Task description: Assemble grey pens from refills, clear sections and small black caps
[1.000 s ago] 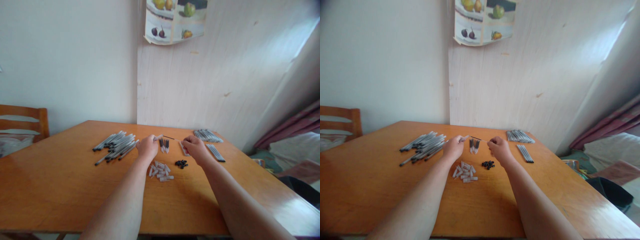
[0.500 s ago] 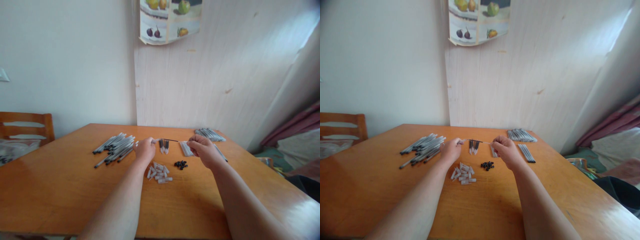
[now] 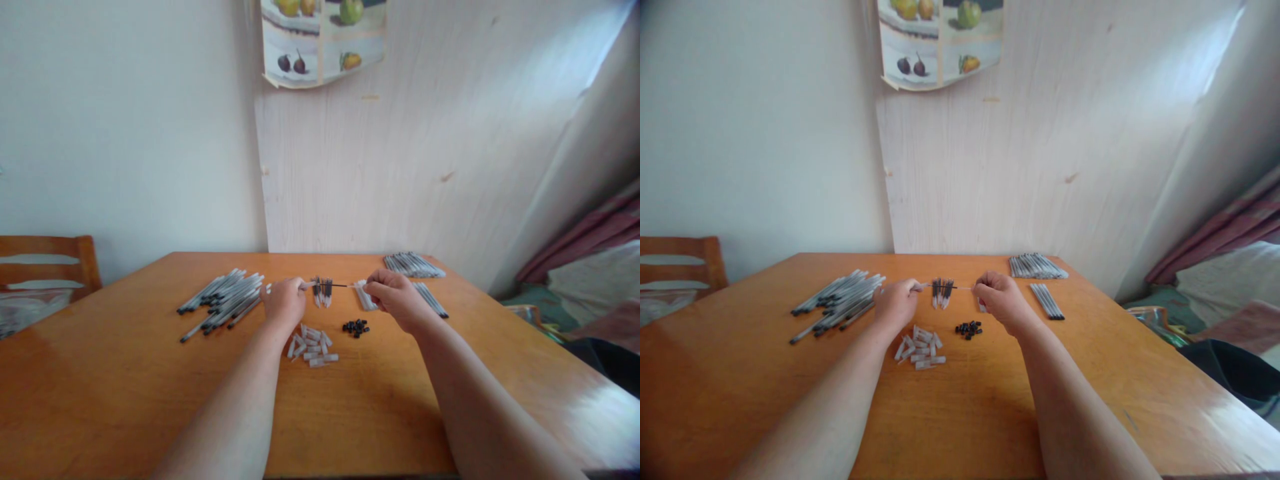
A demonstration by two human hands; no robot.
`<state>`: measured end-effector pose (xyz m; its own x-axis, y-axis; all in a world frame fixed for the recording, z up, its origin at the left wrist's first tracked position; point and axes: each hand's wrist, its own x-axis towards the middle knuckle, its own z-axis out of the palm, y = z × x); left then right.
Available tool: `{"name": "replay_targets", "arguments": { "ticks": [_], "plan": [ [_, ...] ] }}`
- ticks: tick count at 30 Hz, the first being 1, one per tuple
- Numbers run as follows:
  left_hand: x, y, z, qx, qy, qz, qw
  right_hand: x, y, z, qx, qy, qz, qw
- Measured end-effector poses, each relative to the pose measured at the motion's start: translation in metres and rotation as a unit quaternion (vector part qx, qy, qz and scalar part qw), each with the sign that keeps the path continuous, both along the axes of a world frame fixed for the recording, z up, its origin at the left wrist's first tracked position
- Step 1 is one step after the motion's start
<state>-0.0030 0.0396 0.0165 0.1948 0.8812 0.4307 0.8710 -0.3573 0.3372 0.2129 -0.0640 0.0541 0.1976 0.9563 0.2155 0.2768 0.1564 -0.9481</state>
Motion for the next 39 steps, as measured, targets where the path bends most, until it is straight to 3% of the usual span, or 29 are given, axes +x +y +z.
{"name": "replay_targets", "arguments": {
  "ticks": [17, 24, 34, 39],
  "plan": [
    [0.006, -0.007, 0.0, 0.006, 0.053, -0.066, 0.996, 0.001, 0.005, -0.004, 0.041, 0.003, -0.064, 0.997],
    [0.01, -0.006, 0.001, 0.0, 0.066, -0.132, 0.989, -0.001, 0.007, -0.007, 0.044, -0.03, -0.053, 0.997],
    [0.021, -0.014, 0.0, -0.044, 0.017, -0.22, 0.974, -0.023, 0.015, -0.025, 0.057, -0.219, -0.057, 0.972],
    [0.021, -0.015, 0.0, -0.063, 0.005, -0.228, 0.972, -0.023, 0.014, -0.024, 0.052, -0.232, -0.036, 0.971]
  ]
}}
